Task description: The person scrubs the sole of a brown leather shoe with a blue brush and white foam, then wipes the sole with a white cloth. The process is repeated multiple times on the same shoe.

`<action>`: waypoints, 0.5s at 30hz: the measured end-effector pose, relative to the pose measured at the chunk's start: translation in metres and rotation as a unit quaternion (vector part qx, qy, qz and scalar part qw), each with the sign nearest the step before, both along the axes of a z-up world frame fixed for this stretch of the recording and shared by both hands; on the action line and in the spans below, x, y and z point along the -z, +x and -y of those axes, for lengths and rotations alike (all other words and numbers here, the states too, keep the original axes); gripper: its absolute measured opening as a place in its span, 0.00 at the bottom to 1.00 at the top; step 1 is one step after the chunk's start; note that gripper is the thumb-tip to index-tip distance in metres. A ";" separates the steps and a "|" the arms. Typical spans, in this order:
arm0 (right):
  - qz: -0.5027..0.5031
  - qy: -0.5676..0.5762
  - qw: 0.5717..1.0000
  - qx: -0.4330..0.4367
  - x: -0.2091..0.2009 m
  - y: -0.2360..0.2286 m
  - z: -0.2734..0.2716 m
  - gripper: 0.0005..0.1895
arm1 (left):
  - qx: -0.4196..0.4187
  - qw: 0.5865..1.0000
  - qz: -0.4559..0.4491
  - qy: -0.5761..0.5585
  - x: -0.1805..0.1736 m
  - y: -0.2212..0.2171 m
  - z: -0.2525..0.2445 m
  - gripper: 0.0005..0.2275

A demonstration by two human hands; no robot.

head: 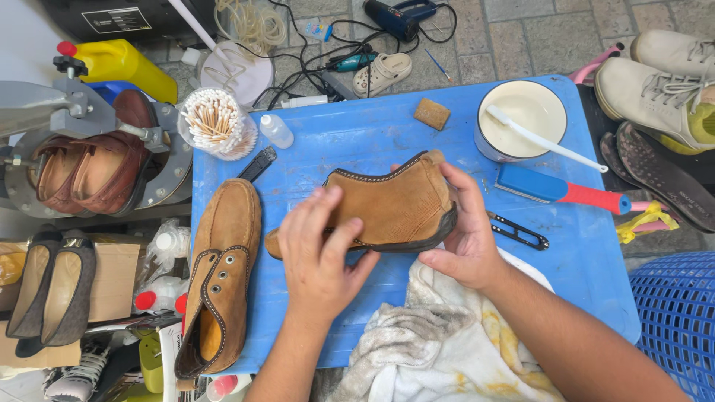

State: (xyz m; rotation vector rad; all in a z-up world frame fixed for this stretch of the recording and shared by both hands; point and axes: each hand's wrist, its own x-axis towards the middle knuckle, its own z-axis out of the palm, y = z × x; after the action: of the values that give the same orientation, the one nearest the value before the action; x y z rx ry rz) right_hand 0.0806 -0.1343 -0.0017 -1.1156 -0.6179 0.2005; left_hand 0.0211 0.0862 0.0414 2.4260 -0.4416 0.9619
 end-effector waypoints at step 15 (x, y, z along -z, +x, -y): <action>-0.010 0.010 0.998 -0.054 -0.017 0.006 0.002 0.48 | -0.028 0.994 -0.100 -0.030 -0.017 -0.008 0.001 0.41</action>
State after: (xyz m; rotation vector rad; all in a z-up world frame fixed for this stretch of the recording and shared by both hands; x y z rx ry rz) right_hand 0.0871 -0.1361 0.0153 -1.0614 -0.6627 0.2981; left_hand 0.0128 0.0848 0.0583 2.4605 -0.2707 0.7352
